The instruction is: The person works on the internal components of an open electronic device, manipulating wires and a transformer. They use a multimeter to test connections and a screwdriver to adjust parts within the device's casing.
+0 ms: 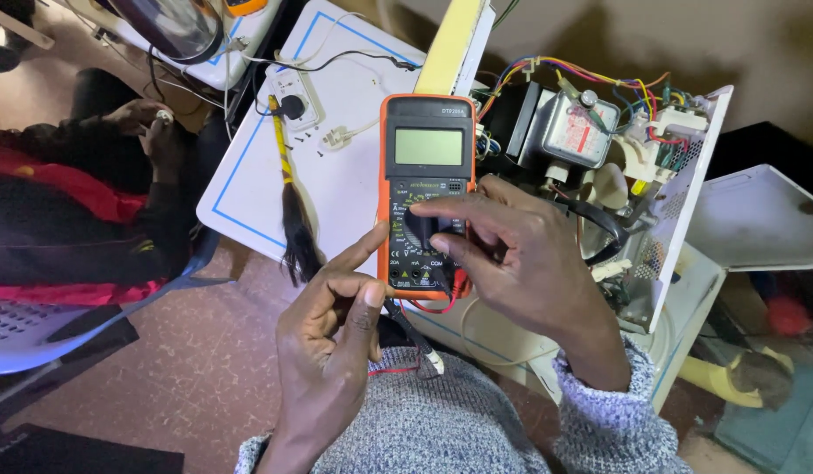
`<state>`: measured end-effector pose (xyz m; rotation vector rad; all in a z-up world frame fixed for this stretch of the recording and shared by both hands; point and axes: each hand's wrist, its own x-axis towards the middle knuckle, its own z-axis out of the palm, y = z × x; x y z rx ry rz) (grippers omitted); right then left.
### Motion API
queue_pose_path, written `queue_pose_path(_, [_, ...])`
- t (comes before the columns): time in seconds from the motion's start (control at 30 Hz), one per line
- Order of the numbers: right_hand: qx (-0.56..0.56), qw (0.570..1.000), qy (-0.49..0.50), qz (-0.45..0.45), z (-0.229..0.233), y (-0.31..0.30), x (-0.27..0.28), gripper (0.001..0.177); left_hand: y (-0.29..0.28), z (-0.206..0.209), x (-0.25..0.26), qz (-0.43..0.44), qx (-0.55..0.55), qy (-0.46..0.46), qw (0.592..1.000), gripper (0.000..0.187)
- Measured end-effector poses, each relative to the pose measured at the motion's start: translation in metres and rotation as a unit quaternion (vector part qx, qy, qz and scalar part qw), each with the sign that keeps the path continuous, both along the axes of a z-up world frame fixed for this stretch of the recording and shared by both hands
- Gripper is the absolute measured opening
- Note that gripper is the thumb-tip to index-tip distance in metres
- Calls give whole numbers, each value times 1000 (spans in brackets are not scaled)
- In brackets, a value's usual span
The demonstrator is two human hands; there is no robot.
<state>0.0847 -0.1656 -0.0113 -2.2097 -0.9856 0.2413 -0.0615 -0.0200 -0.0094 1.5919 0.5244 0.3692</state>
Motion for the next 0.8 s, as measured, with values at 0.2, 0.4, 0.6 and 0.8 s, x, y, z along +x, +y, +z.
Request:
queue_pose_path(0.2, [65,996,38,47,1,0,13,24,-3,-1,-1,6,-20,-9,1000,25])
queue_pose_path(0.4, [85,995,59,10,2,6,7,30,-3,4,1,10,-29,12,999,29])
queue_pose_path(0.6, [91,993,69,1,4,9,7,28,-4,3,3,18,-18,20,999,24])
queue_pose_path(0.8, [131,990,-1,46,-1,6,7,29,-3,1,4,15,2,-5,1000,26])
